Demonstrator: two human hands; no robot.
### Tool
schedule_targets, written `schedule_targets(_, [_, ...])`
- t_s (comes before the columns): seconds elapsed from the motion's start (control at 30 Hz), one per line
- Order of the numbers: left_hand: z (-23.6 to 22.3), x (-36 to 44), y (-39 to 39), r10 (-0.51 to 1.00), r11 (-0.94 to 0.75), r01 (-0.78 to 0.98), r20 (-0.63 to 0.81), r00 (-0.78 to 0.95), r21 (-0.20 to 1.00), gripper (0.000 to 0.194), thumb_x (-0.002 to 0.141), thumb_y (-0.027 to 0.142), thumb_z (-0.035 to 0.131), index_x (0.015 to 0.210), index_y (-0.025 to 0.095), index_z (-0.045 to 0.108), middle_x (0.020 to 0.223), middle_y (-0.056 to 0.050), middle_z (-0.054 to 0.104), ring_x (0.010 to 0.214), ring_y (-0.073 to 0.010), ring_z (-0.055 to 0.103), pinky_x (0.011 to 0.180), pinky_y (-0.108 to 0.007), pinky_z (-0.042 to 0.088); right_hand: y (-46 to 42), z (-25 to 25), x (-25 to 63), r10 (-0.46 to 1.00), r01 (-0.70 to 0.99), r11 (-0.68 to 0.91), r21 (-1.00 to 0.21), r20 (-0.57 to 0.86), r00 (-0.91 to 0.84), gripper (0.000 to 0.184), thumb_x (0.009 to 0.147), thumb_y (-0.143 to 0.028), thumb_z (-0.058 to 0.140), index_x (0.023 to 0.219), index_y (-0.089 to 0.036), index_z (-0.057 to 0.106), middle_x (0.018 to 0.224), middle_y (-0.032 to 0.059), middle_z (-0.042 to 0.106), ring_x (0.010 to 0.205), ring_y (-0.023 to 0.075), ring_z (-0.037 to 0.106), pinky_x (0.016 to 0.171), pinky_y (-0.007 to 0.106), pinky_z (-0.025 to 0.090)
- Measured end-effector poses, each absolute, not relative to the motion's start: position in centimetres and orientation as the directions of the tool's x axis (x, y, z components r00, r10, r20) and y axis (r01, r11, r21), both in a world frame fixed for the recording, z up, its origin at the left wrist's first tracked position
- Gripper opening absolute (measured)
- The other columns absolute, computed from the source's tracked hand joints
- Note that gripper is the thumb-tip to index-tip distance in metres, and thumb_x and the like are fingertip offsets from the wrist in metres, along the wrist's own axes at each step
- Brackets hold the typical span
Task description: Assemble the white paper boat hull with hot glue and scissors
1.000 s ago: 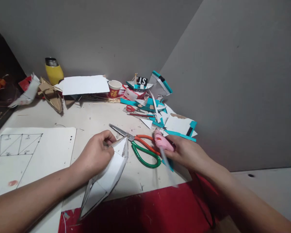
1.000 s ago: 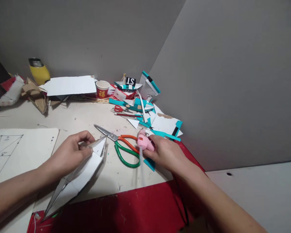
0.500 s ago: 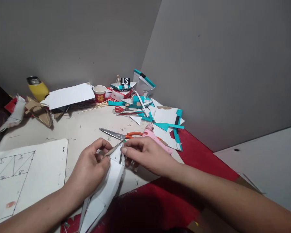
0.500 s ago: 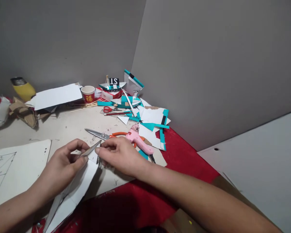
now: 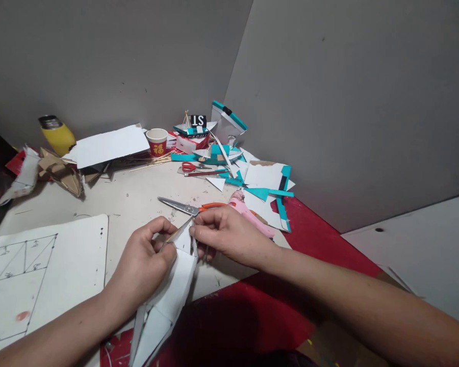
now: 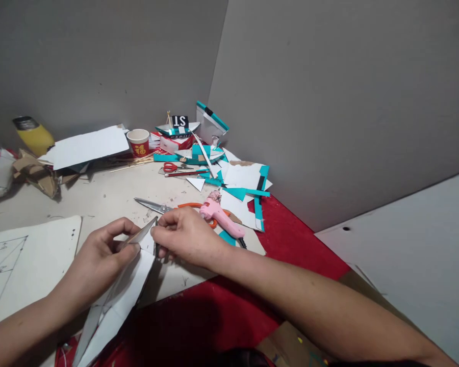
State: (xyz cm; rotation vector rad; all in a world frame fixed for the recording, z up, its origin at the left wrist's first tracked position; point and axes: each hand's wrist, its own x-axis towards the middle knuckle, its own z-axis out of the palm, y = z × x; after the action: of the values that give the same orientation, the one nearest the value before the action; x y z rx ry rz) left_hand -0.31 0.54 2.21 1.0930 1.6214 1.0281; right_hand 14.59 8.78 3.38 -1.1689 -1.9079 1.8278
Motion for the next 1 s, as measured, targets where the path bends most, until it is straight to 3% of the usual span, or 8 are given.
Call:
schedule_targets(0.2, [2.5,-0.1,0.8,0.932,0.307,0.115,-0.274,-0.235,0.945,0.012,0.067,0.009,0.051,0.071,0.020,0.055,0.040,0.011,0.037,0.037,-0.0050,0.027,0.037,-0.016,0.022,9.0,3.5,15.0,0.660,0.325,-0.113,-0.939,-0.316,-0.682,0.014,0.078,-0.027,0.060,0.070,-0.016,0.060,0.055,-0.0008,0.061,0.049,0.0096,0.057,0.047,0.019,0.046])
schedule_targets(0.43, [2.6,-0.5,0.7,0.933,0.299,0.105,-0.268,-0.239,0.948,0.012,0.068,0.010,0.051,0.073,0.020,0.055,0.042,0.011,0.039,0.038,-0.0055,0.030,0.037,-0.016,0.023,8.7,3.5,14.9,0.752,0.283,-0.033,-0.959,-0.210,-0.625,0.022,0.082,-0.038,0.058,0.079,-0.017,0.064,0.055,-0.0037,0.054,0.046,0.0080,0.049,0.044,0.019,0.043])
schedule_targets(0.67, [2.5,-0.6,0.6,0.941,0.220,0.204,-0.153,-0.302,0.954,0.020,0.067,0.008,0.052,0.082,0.020,0.059,0.048,0.010,0.041,0.040,-0.0053,0.029,0.039,-0.016,0.023,8.7,4.5,14.2,0.731,0.388,-0.032,-0.921,-0.287,-0.619,0.018,0.077,-0.035,0.063,0.078,-0.017,0.062,0.053,-0.0062,0.048,0.042,0.0061,0.043,0.038,0.017,0.038])
schedule_targets(0.83, [2.4,-0.6,0.6,0.947,0.195,0.206,-0.129,-0.294,0.959,0.015,0.071,0.011,0.054,0.081,0.020,0.059,0.052,0.009,0.046,0.040,-0.0048,0.030,0.038,-0.016,0.024,8.6,4.0,14.0,0.715,0.306,-0.119,-0.945,-0.296,-0.634,0.012,0.073,-0.027,0.064,0.068,-0.017,0.059,0.052,-0.0059,0.052,0.042,0.0057,0.045,0.039,0.016,0.040])
schedule_targets(1.0, [2.5,-0.7,0.4,0.956,0.163,0.200,-0.105,-0.273,0.966,0.007,0.077,0.025,0.059,0.082,0.020,0.059,0.052,0.007,0.052,0.041,-0.0064,0.036,0.038,-0.017,0.024,8.6,3.7,13.7,0.707,0.242,-0.175,-0.954,-0.293,-0.644,0.009,0.072,-0.022,0.063,0.066,-0.016,0.060,0.051,-0.0051,0.055,0.041,0.0051,0.048,0.042,0.016,0.044])
